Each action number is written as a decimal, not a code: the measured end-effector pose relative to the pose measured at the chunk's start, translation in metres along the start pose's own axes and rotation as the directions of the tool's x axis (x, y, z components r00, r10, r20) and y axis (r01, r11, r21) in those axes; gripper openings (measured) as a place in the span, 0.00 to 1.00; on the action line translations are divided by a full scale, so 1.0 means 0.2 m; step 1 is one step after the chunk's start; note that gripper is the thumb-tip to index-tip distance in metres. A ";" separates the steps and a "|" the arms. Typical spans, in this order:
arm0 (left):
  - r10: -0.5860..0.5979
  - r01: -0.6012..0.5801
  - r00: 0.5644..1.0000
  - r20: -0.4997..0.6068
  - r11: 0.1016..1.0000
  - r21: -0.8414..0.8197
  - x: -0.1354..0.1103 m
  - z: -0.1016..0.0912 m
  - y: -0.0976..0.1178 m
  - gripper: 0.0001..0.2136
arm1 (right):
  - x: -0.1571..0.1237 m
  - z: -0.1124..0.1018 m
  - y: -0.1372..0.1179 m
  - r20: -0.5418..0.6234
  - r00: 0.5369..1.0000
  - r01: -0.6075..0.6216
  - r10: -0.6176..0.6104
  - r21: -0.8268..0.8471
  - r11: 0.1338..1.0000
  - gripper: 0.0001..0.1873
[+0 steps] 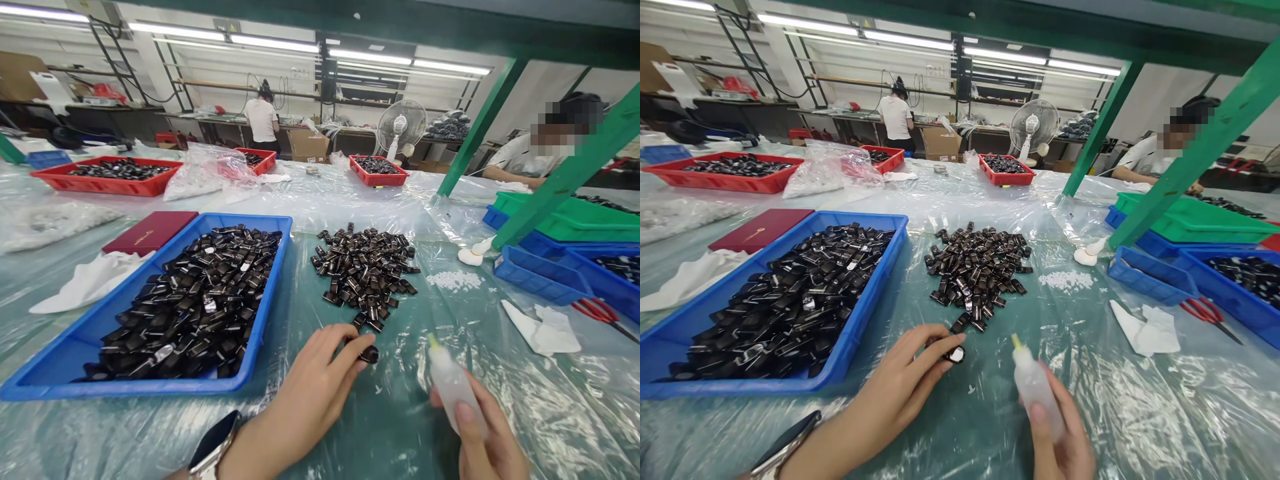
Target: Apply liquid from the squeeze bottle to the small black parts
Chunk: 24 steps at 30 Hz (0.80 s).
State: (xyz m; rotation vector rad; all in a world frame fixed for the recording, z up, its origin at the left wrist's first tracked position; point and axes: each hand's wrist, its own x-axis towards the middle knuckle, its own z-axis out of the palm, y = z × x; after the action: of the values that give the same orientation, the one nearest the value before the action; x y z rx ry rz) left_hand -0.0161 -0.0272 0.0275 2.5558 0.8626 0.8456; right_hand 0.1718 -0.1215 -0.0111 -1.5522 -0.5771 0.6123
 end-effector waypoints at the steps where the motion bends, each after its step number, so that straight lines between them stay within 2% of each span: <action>1: -0.021 0.021 1.000 0.004 1.000 -0.015 0.00 0.00 0.00 0.15 | 0.01 0.02 -0.01 0.042 0.999 0.008 -0.008 0.017 1.000 0.28; 4: -0.109 0.117 0.989 0.103 0.990 -0.078 0.01 0.01 -0.01 0.14 | 0.06 0.04 -0.04 0.144 0.990 0.001 -0.002 0.010 1.000 0.27; 6: -0.151 0.170 0.971 0.184 0.981 -0.092 0.00 0.03 -0.02 0.12 | 0.12 0.04 -0.05 0.199 0.980 0.032 -0.015 -0.082 0.996 0.26; 8: -0.174 0.194 0.962 0.208 0.978 -0.077 0.00 0.04 -0.03 0.10 | 0.16 0.03 -0.03 0.237 0.971 0.069 -0.019 -0.204 0.977 0.30; 11: -0.201 0.212 0.965 0.168 0.976 -0.044 0.00 0.04 -0.05 0.10 | 0.16 0.02 0.02 0.176 0.984 0.092 -0.040 -0.300 0.949 0.40; 13: -0.211 0.219 0.966 0.149 0.975 -0.038 0.01 0.04 -0.05 0.10 | 0.11 0.01 0.05 0.069 0.981 0.196 -0.183 -0.322 0.926 0.37; 15: -0.203 0.211 0.969 0.144 0.976 -0.046 0.01 0.03 -0.04 0.11 | 0.06 0.01 0.07 0.065 0.925 0.370 -0.374 -0.375 0.850 0.24; 16: -0.193 0.202 0.971 0.144 0.978 -0.053 0.01 0.03 -0.03 0.11 | 0.03 0.01 0.07 0.128 0.894 0.443 -0.430 -0.398 0.803 0.17; 18: -0.170 0.182 0.974 0.148 0.981 -0.071 0.02 0.03 -0.01 0.12 | 0.01 0.02 0.07 0.394 0.820 0.557 -0.416 -0.380 0.739 0.10; 20: -0.140 0.154 0.980 0.143 0.984 -0.093 0.02 0.03 0.00 0.12 | 0.03 0.04 0.05 0.624 0.709 0.609 -0.330 -0.305 0.732 0.13; 22: -0.093 0.108 0.988 0.125 0.986 -0.124 0.01 0.02 0.01 0.13 | 0.06 0.08 0.02 0.716 0.632 0.621 -0.297 -0.239 0.746 0.13; 24: -0.046 0.063 0.993 0.110 0.985 -0.159 0.01 0.02 0.02 0.14 | 0.10 0.10 0.01 0.699 0.646 0.595 -0.306 -0.211 0.775 0.11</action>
State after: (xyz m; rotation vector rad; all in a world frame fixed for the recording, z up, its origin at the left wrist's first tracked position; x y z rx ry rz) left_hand -0.0114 -0.0299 0.0273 2.4010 0.7941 0.7247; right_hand 0.1717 -0.0933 -0.0143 -1.4743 -1.6882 0.6223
